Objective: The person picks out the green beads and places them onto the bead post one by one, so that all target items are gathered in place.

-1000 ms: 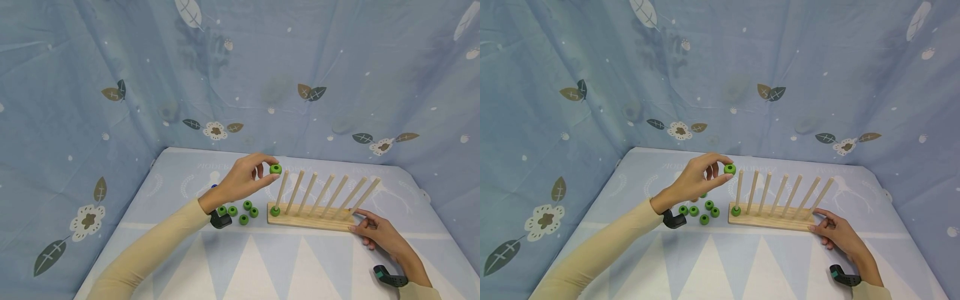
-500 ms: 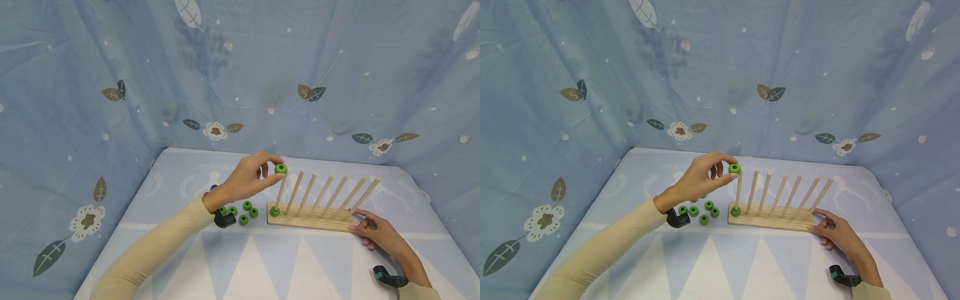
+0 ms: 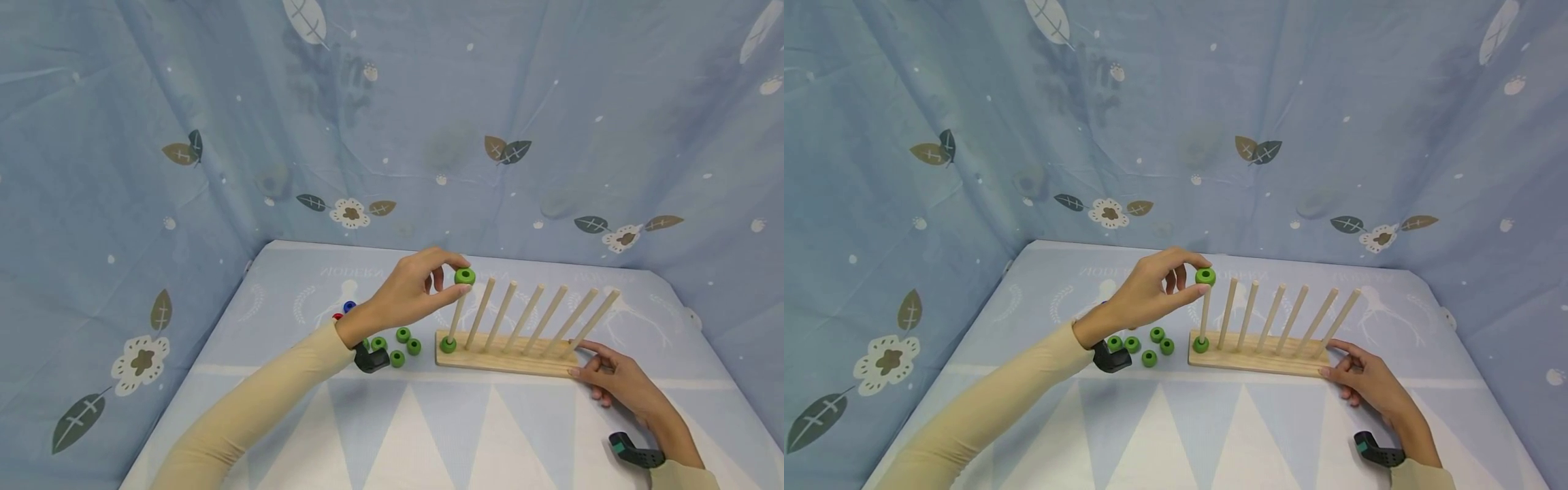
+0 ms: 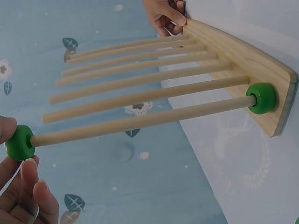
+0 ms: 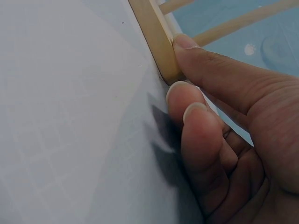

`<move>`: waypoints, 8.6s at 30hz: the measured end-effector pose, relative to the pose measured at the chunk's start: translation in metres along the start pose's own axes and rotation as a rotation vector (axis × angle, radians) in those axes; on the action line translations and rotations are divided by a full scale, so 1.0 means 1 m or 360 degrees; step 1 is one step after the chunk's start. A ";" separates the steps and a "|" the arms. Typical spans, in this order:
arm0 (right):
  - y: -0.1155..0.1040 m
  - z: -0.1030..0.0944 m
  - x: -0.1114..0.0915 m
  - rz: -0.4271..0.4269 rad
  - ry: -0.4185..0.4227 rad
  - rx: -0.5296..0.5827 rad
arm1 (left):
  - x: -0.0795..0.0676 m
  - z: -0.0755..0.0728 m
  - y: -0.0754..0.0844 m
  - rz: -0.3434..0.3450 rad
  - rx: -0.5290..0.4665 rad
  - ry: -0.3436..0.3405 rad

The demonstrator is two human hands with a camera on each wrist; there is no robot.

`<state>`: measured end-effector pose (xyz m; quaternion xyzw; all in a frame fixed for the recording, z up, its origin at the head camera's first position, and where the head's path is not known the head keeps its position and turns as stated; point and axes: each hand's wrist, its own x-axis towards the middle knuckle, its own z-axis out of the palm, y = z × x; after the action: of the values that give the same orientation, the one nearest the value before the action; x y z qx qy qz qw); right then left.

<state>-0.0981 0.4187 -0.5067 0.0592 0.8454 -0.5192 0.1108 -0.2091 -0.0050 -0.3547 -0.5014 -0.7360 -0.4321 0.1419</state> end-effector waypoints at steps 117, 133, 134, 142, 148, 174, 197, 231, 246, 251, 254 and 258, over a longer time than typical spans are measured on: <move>-0.003 0.002 -0.001 -0.0021 0.0034 -0.0036 | -0.124 -0.025 -0.052 -0.0596 0.0146 -0.0131; -0.004 0.002 -0.002 -0.0035 0.0029 -0.0049 | -0.150 -0.026 -0.059 -0.0677 0.0137 -0.0140; -0.003 0.002 -0.002 -0.0036 0.0029 -0.0050 | -0.152 -0.026 -0.059 -0.0679 0.0137 -0.0141; -0.003 0.002 -0.002 -0.0023 0.0036 -0.0050 | -0.162 -0.028 -0.059 -0.0781 0.0181 -0.0163; -0.003 0.002 -0.002 -0.0021 0.0032 -0.0036 | -0.169 -0.028 -0.060 -0.0834 0.0173 -0.0206; -0.001 0.002 -0.001 -0.0043 0.0040 -0.0070 | -0.182 -0.024 -0.065 -0.0967 0.0281 -0.0262; 0.000 0.001 0.000 -0.0052 0.0036 -0.0061 | -0.180 -0.023 -0.065 -0.1146 0.0368 -0.0391; -0.002 0.002 0.000 -0.0016 0.0043 -0.0054 | -0.177 -0.031 -0.062 -0.1094 0.0282 -0.0310; -0.004 0.003 0.000 0.0018 -0.0009 -0.0029 | -0.175 -0.036 -0.062 -0.1019 0.0233 -0.0222; -0.005 0.002 0.001 0.0030 -0.0014 -0.0041 | -0.175 -0.036 -0.064 -0.1018 0.0241 -0.0207; -0.003 0.002 0.001 0.0039 -0.0015 -0.0041 | -0.172 -0.036 -0.063 -0.1032 0.0244 -0.0198; -0.002 0.001 0.002 0.0040 -0.0012 -0.0035 | -0.167 -0.036 -0.062 -0.1051 0.0229 -0.0177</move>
<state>-0.1002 0.4172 -0.5057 0.0665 0.8498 -0.5087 0.1212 -0.1944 -0.1434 -0.4716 -0.2475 -0.8939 -0.3737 -0.0109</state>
